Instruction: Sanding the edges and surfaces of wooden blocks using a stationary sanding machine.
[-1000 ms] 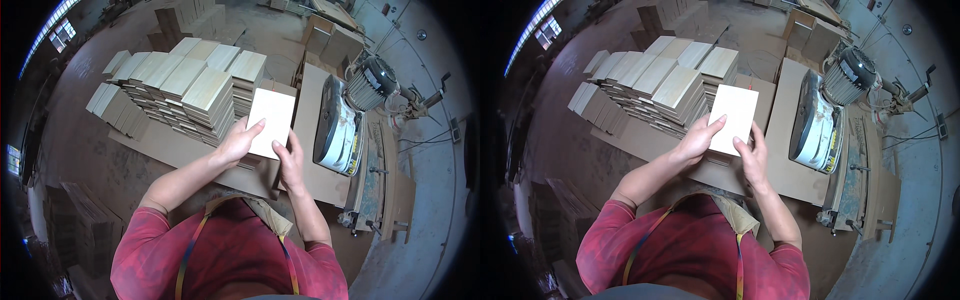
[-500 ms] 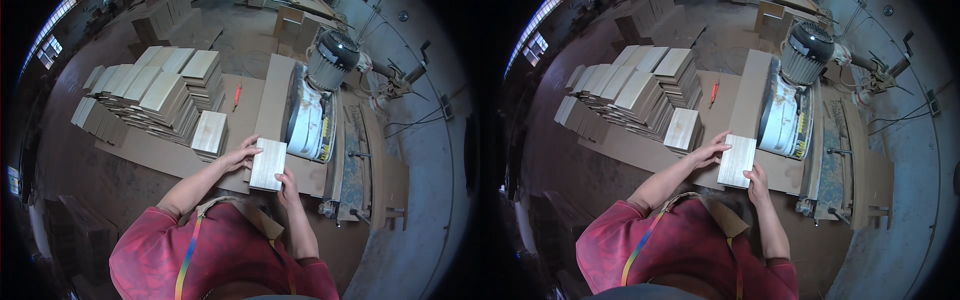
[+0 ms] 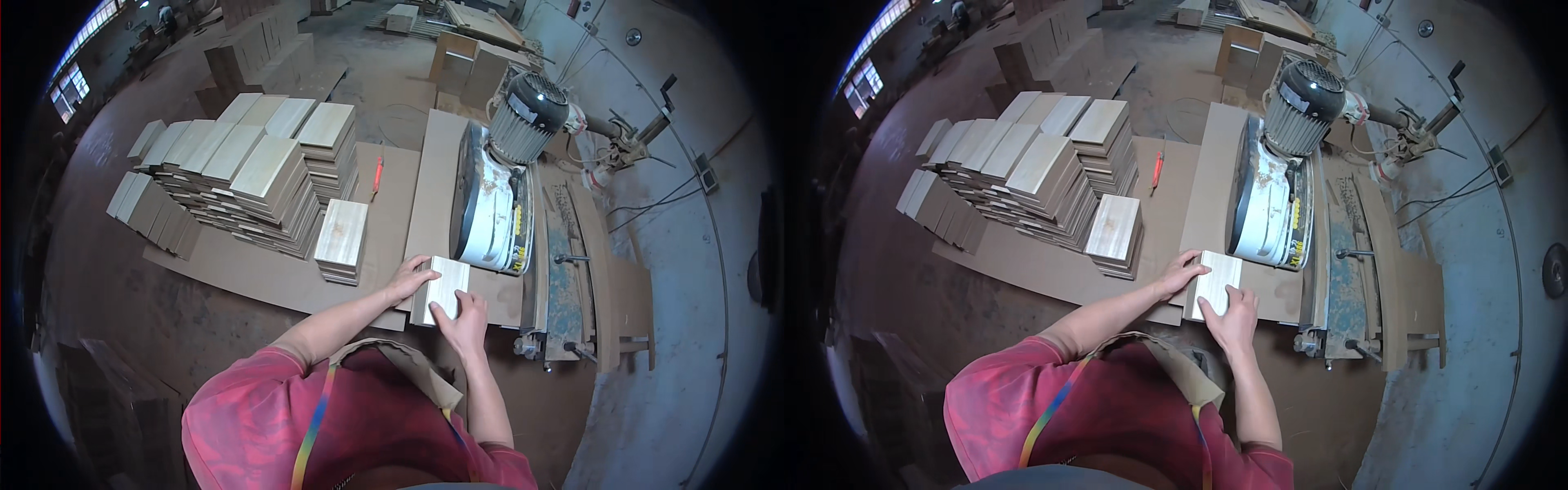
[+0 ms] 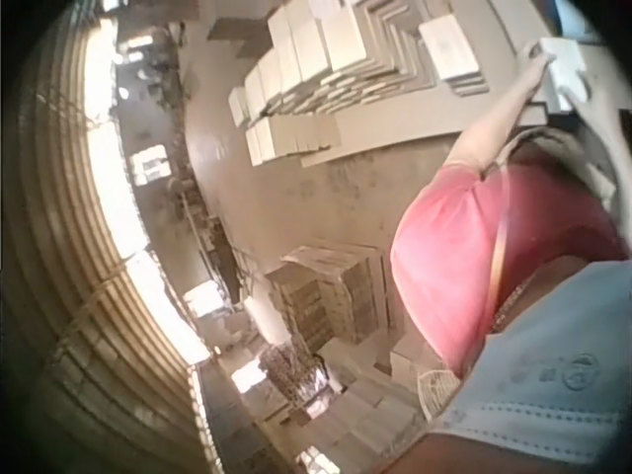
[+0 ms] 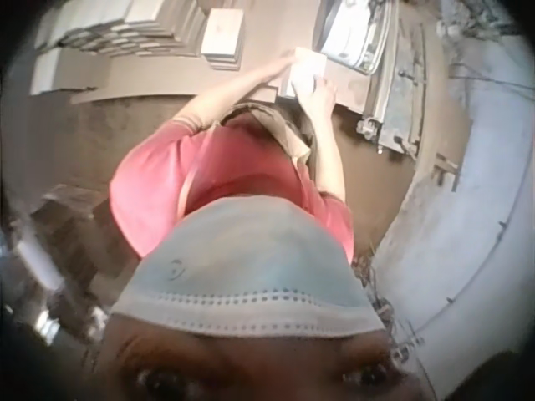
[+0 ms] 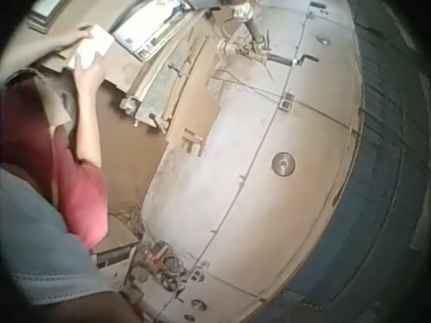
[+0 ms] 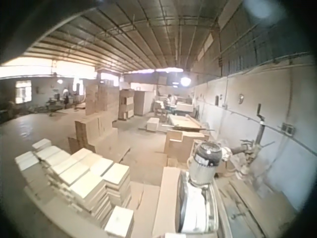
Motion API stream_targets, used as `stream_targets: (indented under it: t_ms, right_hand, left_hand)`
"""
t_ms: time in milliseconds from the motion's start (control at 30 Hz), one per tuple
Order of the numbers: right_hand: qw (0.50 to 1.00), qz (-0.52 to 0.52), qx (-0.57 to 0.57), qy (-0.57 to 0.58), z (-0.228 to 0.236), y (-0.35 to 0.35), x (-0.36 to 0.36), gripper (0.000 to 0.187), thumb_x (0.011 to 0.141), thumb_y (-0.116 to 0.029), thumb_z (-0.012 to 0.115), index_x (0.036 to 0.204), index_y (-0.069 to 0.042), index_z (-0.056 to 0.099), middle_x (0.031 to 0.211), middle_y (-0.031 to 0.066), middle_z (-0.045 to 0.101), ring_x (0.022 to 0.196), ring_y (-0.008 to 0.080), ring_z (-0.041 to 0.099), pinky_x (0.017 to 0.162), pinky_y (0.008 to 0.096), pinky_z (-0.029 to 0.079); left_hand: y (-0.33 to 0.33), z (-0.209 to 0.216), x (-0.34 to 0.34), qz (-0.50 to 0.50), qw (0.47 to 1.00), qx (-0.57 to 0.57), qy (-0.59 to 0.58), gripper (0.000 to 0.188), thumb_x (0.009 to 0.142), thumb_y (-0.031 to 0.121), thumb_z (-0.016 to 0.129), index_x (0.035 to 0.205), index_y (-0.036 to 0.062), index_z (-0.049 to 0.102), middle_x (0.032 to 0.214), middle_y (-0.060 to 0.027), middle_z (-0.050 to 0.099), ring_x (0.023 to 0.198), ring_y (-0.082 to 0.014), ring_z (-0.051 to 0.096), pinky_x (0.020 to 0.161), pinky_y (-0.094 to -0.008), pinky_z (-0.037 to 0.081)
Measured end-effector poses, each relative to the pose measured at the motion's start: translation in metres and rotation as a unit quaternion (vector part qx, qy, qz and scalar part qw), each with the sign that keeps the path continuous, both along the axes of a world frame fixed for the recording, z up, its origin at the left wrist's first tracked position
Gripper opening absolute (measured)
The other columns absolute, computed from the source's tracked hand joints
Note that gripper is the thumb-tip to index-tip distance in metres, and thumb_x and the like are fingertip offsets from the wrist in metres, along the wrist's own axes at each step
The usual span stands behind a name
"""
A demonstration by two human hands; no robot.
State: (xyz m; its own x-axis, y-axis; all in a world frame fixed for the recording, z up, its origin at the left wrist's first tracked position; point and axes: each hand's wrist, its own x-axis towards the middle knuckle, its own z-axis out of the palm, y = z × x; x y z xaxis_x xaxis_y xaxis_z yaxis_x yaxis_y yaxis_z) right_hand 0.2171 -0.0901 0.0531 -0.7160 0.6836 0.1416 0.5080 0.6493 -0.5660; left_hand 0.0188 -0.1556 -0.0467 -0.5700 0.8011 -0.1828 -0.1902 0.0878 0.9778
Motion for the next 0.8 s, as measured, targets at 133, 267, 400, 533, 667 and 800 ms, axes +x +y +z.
stream_targets:
  t_ms: [133, 267, 400, 533, 667, 800]
  right_hand:
    - [0.992, -0.020, 0.103, -0.071, 0.014, -0.019, -0.010, 0.071, 0.087, -0.039, 0.088, 0.136, 0.009, 0.070, 0.117, 0.0294, 0.068, 0.104, 0.0426, 0.065, 0.088, 0.0510, 0.060]
    - [0.987, -0.054, 0.115, -0.099, 0.018, -0.028, -0.008, 0.067, 0.085, -0.039, 0.090, 0.132, 0.007, 0.074, 0.112, 0.0291, 0.068, 0.099, 0.0434, 0.065, 0.086, 0.0517, 0.060]
    - [0.992, -0.051, 0.095, -0.066, 0.019, -0.028, 0.002, 0.061, 0.085, -0.037, 0.089, 0.130, 0.004, 0.077, 0.112, 0.0294, 0.069, 0.097, 0.0436, 0.066, 0.085, 0.0515, 0.061]
    - [0.994, -0.033, 0.098, 0.013, 0.021, -0.032, -0.010, 0.058, 0.082, -0.033, 0.091, 0.128, 0.000, 0.081, 0.125, 0.0290, 0.071, 0.109, 0.0429, 0.068, 0.094, 0.0494, 0.060]
    - [0.988, -0.062, 0.095, 0.100, 0.053, -0.026, 0.012, 0.052, 0.083, -0.032, 0.089, 0.124, -0.001, 0.082, 0.127, 0.0254, 0.072, 0.111, 0.0400, 0.067, 0.096, 0.0480, 0.058]
    - [0.979, -0.121, 0.149, 0.070, 0.018, -0.002, 0.067, 0.048, 0.084, -0.029, 0.088, 0.123, -0.001, 0.082, 0.128, 0.0234, 0.071, 0.112, 0.0394, 0.066, 0.098, 0.0472, 0.058]
  left_hand:
    - [0.009, 0.007, 0.001, -0.022, 1.000, 0.004, -0.005, 0.068, 0.097, 0.039, 0.077, 0.155, 0.0064, 0.059, 0.139, -0.0164, 0.066, 0.116, -0.0215, 0.067, 0.077, -0.0314, 0.055]
    - [0.003, 0.021, 0.004, -0.062, 0.996, -0.013, -0.056, 0.068, 0.101, 0.043, 0.074, 0.156, 0.0078, 0.057, 0.138, -0.0142, 0.065, 0.111, -0.0202, 0.066, 0.074, -0.0309, 0.053]
    - [-0.002, 0.025, 0.007, -0.088, 0.991, -0.005, -0.102, 0.068, 0.106, 0.051, 0.069, 0.161, 0.0124, 0.052, 0.138, -0.0117, 0.064, 0.109, -0.0208, 0.066, 0.072, -0.0314, 0.051]
    - [-0.010, 0.006, -0.020, -0.114, 0.982, 0.069, -0.136, 0.075, 0.109, 0.050, 0.065, 0.171, 0.0174, 0.037, 0.159, -0.0155, 0.052, 0.116, -0.0231, 0.066, 0.065, -0.0260, 0.049]
    - [-0.032, 0.061, -0.034, -0.119, 0.988, 0.007, -0.102, 0.077, 0.104, 0.030, 0.075, 0.168, 0.0150, 0.036, 0.149, -0.0207, 0.054, 0.113, -0.0263, 0.066, 0.066, -0.0265, 0.053]
    - [-0.052, 0.070, -0.041, -0.108, 0.989, -0.003, -0.103, 0.075, 0.103, 0.026, 0.077, 0.167, 0.0168, 0.039, 0.146, -0.0207, 0.056, 0.112, -0.0292, 0.066, 0.076, -0.0349, 0.057]
